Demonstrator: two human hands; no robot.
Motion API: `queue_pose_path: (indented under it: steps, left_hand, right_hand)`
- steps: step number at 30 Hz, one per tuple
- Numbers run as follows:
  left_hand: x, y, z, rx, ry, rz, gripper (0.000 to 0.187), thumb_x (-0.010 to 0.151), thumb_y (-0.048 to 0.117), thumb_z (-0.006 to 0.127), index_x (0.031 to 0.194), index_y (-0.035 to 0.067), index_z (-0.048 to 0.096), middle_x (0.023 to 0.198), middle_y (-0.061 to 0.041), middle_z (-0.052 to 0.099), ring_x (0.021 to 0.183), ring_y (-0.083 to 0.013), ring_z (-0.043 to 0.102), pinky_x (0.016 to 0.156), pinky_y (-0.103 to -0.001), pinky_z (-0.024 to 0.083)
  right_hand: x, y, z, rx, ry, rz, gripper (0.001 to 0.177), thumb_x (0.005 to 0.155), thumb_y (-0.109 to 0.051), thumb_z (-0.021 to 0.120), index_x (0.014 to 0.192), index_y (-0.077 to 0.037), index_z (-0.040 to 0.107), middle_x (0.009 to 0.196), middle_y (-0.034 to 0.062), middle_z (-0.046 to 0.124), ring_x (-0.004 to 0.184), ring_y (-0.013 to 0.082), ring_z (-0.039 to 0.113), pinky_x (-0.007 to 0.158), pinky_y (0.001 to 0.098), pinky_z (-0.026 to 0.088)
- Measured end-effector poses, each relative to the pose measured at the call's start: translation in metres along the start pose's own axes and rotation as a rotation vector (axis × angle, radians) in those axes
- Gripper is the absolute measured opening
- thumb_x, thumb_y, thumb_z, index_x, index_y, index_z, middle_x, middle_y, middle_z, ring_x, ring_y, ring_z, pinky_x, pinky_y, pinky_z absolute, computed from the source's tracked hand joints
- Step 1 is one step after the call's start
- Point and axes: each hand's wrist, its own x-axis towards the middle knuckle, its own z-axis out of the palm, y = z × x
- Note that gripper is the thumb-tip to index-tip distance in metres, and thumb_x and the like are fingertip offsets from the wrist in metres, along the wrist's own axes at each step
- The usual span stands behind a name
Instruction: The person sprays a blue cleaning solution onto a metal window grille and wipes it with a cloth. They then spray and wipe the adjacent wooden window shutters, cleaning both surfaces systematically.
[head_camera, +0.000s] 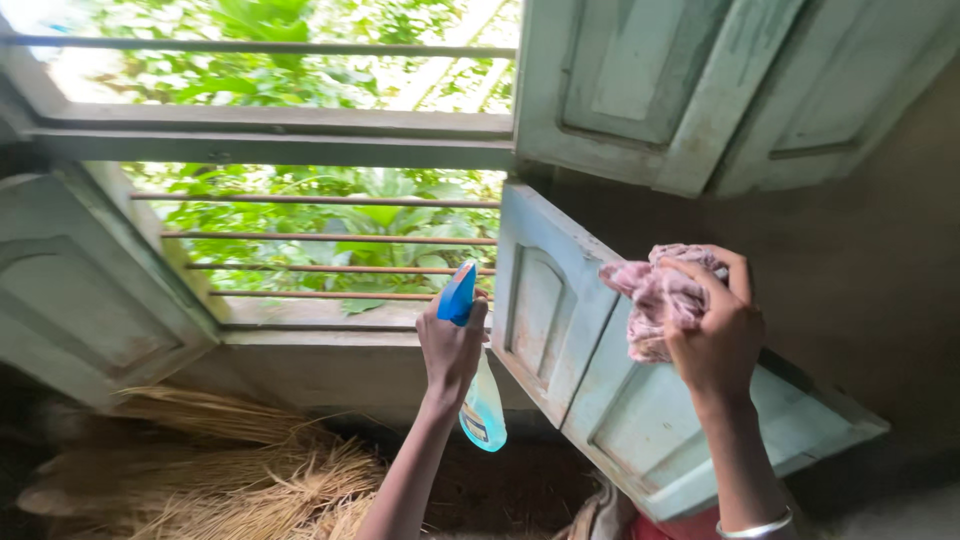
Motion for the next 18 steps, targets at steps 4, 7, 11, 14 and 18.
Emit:
queue_pose_path:
  steps: [4,7,11,14,18]
  left_hand:
    - [0.001,-0.02,0.012,0.061,-0.031,-0.074,0.022,0.087,0.021,0.065,0.085,0.001,0.075,0.056,-0.006,0.066,0.048,-0.0122,0.066,0.048,-0.027,0.052]
    - [-0.002,-0.028,0.016,0.049,-0.036,-0.08,0.021,0.087,0.02,0.064,0.082,0.003,0.075,0.057,-0.005,0.066,0.048,-0.0112,0.065,0.047,-0.026,0.05]
    - [-0.002,-0.026,0.017,0.018,-0.014,-0.058,0.019,0.087,0.02,0.064,0.085,0.004,0.075,0.065,-0.002,0.072,0.048,-0.0096,0.066,0.047,-0.025,0.051]
    - [0.0,-0.02,0.018,0.024,-0.001,-0.036,0.018,0.086,0.019,0.065,0.086,0.004,0.075,0.068,-0.002,0.073,0.049,-0.0091,0.066,0.047,-0.025,0.052]
    - [-0.002,-0.016,0.025,0.033,-0.001,-0.069,0.018,0.087,0.02,0.068,0.086,0.003,0.074,0.064,-0.004,0.071,0.049,-0.01,0.065,0.047,-0.026,0.05]
  right_hand:
    - [0.001,-0.001,0.01,-0.285,-0.097,0.036,0.049,0.07,-0.014,0.083,0.117,-0.007,0.072,0.118,0.0186,0.065,0.102,0.0394,0.065,0.084,0.0494,0.054]
    - [0.005,0.007,0.026,-0.28,-0.147,0.007,0.052,0.071,-0.007,0.077,0.122,-0.008,0.068,0.114,0.0173,0.067,0.102,0.0407,0.064,0.084,0.0508,0.054]
    - [0.028,0.026,0.069,-0.105,-0.195,-0.043,0.052,0.077,-0.002,0.073,0.127,-0.005,0.06,0.116,0.0173,0.068,0.107,0.0407,0.065,0.088,0.0489,0.054]
    - [0.063,0.033,0.123,0.013,-0.201,-0.122,0.039,0.08,-0.003,0.074,0.118,-0.008,0.065,0.113,0.0136,0.072,0.107,0.0373,0.068,0.09,0.0456,0.055]
    - [0.085,0.034,0.156,-0.012,-0.223,-0.33,0.025,0.076,-0.004,0.072,0.1,-0.011,0.074,0.103,0.0107,0.073,0.097,0.0334,0.07,0.086,0.0457,0.055]
